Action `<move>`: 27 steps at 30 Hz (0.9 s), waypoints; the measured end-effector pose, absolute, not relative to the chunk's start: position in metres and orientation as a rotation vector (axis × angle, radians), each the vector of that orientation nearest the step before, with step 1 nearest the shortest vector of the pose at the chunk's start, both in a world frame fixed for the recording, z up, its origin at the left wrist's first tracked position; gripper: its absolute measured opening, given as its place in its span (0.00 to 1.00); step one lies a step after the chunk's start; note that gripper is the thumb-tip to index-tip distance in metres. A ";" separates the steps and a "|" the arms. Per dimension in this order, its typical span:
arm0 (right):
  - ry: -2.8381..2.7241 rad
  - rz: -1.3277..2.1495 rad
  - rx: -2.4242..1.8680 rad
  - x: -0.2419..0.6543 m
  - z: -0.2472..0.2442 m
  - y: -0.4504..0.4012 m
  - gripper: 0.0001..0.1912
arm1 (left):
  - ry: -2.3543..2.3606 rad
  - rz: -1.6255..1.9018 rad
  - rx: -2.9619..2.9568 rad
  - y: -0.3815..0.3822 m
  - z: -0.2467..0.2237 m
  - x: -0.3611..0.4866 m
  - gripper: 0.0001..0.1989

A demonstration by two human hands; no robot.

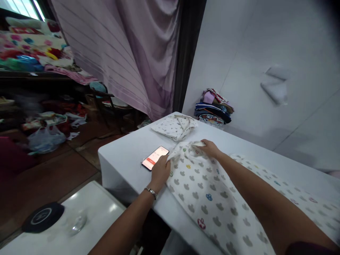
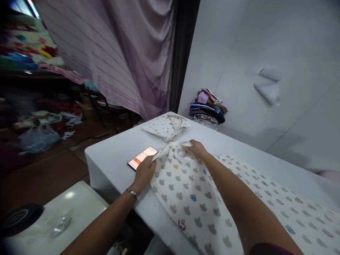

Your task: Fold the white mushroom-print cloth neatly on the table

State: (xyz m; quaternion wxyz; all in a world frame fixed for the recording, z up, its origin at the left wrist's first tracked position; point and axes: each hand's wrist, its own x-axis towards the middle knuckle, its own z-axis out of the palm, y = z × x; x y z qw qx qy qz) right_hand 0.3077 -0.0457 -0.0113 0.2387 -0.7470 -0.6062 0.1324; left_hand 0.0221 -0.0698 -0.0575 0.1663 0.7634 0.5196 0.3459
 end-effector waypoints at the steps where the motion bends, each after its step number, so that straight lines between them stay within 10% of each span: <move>1: -1.605 0.348 -2.013 0.309 -0.010 -0.044 0.13 | 1.469 1.022 2.161 -0.069 -0.058 0.021 0.11; 27: -1.340 0.707 -1.778 0.360 0.002 -0.135 0.13 | 1.133 0.942 2.476 -0.153 -0.089 -0.093 0.14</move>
